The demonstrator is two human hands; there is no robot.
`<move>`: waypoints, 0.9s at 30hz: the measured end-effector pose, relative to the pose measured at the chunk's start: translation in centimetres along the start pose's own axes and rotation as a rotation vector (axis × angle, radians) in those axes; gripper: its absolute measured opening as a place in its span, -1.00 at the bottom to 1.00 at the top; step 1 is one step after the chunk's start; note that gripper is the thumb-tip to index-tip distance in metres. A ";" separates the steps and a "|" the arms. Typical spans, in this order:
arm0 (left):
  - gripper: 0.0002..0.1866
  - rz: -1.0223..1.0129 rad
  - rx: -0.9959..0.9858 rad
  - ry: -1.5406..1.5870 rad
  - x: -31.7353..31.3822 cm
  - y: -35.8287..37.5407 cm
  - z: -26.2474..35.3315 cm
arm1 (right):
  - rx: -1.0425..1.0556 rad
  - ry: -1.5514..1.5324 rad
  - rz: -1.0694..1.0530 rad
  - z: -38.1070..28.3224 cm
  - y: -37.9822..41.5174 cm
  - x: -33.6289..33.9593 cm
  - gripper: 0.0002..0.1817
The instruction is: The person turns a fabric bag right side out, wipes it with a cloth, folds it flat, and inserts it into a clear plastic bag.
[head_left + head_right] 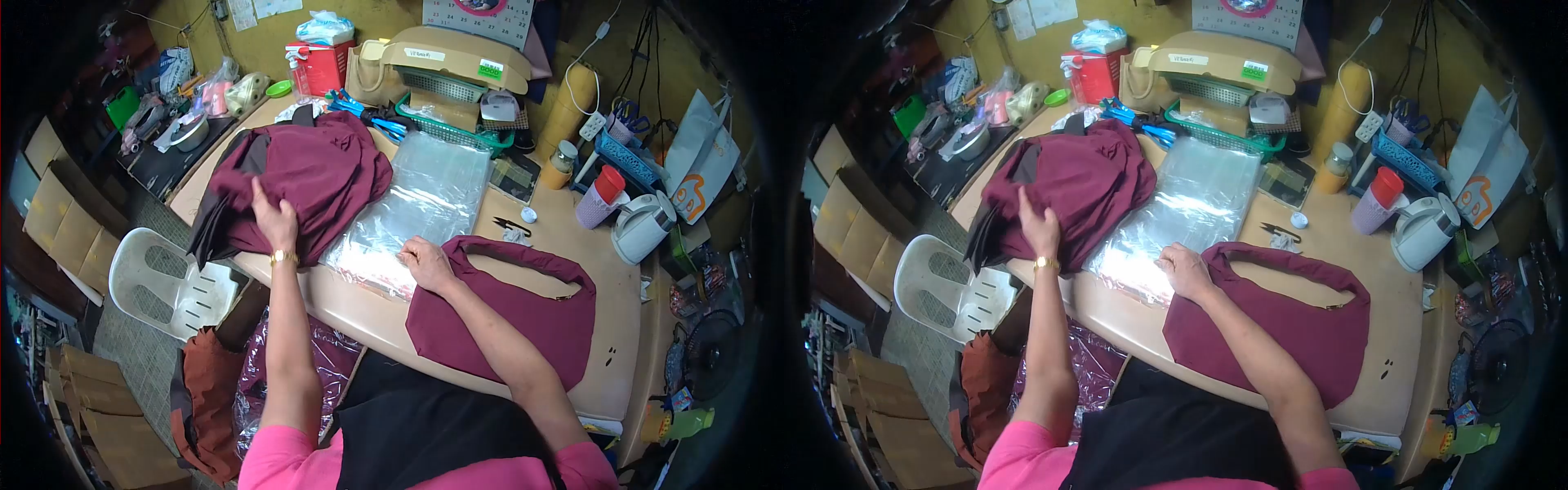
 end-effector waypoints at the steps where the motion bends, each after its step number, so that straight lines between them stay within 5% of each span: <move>1: -0.19 -0.105 0.052 -0.021 -2.0 -0.9 -1.7 | -0.013 -0.009 -0.006 0.1 -0.2 0.0 -0.82; 4: -0.27 -0.404 0.082 -0.123 -4.4 -2.0 -3.5 | -0.026 0.009 -0.007 0.1 -0.3 0.3 -0.82; 5: -0.30 -0.171 -0.047 -0.355 -4.0 -1.4 -3.0 | -0.019 0.031 -0.003 0.1 -0.2 0.4 -0.82; 7: -0.43 0.224 0.028 -0.493 1.4 -0.4 6.5 | -0.021 0.040 0.018 0.4 -0.4 0.7 -0.84; 9: -0.59 0.308 -0.168 -0.300 4.2 3.3 11.3 | -0.015 0.048 0.043 0.2 -0.9 0.9 -0.86; 11: -0.71 -0.278 -0.517 0.283 2.8 8.9 12.3 | -0.008 -0.018 0.162 -0.3 -1.0 1.2 -0.82; 13: -0.67 -0.928 -0.146 0.384 0.4 13.8 16.3 | 0.082 -0.007 0.241 -2.1 -1.1 1.7 -0.83; 17: -0.55 -0.775 -0.076 0.288 -4.6 14.0 12.5 | 0.235 0.052 0.369 -4.4 -0.6 2.8 -0.85; 19: -0.38 -0.669 -0.349 -0.192 -5.5 12.7 11.9 | 0.300 0.117 0.379 -5.1 -0.2 3.4 -0.86; 20: -0.38 -0.671 -0.352 -0.189 -5.8 12.4 11.4 | 0.345 0.152 0.334 -5.9 0.6 3.5 -0.86; 22: -0.25 -1.126 -0.318 -0.390 -6.9 12.6 10.1 | 0.408 0.203 0.205 -7.4 2.7 3.7 -0.86; 27: -0.22 -1.115 -0.345 -0.348 -6.8 13.1 9.9 | 0.347 0.121 -0.109 -7.9 8.2 2.8 -0.88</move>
Point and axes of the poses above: each hand's wrist, its own y-axis away from the middle knuckle, its own x-axis out of the back of the hand, z = x × y, the point moved 3 cm from there along -y, towards the middle knuckle, and after that the axes turned 4 degrees about -z, right-handed, at the moved point
